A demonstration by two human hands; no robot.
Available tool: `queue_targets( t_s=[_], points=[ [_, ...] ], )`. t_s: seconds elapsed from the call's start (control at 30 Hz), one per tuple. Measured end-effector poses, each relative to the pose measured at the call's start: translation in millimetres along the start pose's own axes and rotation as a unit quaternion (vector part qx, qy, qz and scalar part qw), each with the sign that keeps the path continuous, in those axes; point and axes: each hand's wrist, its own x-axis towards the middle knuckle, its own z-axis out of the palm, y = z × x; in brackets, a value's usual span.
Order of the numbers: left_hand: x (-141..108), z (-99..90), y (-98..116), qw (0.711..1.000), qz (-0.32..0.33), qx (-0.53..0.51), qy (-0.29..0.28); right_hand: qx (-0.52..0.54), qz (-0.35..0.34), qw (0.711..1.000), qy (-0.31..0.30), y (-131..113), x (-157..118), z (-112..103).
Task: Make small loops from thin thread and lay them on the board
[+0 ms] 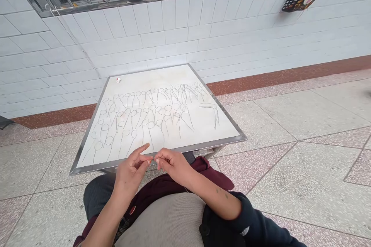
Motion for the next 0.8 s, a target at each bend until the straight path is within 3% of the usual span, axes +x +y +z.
queue_targets(
  t_s=[0.37,0.57,0.8],
  points=[
    [0.8,5.0,-2.5,0.999,0.009,0.025,0.021,-0.005,-0.015,1.000,0.007,4.2,-0.4,6.7],
    [3.4,5.6,-2.2,0.999,0.013,-0.003,0.036,0.036,-0.009,0.998,0.046,0.9,2.5,12.1],
    [5.2,-0.9,1.9,0.998,0.015,-0.022,0.057,0.107,0.003,0.993,-0.058,1.3,4.6,-4.3]
  ],
)
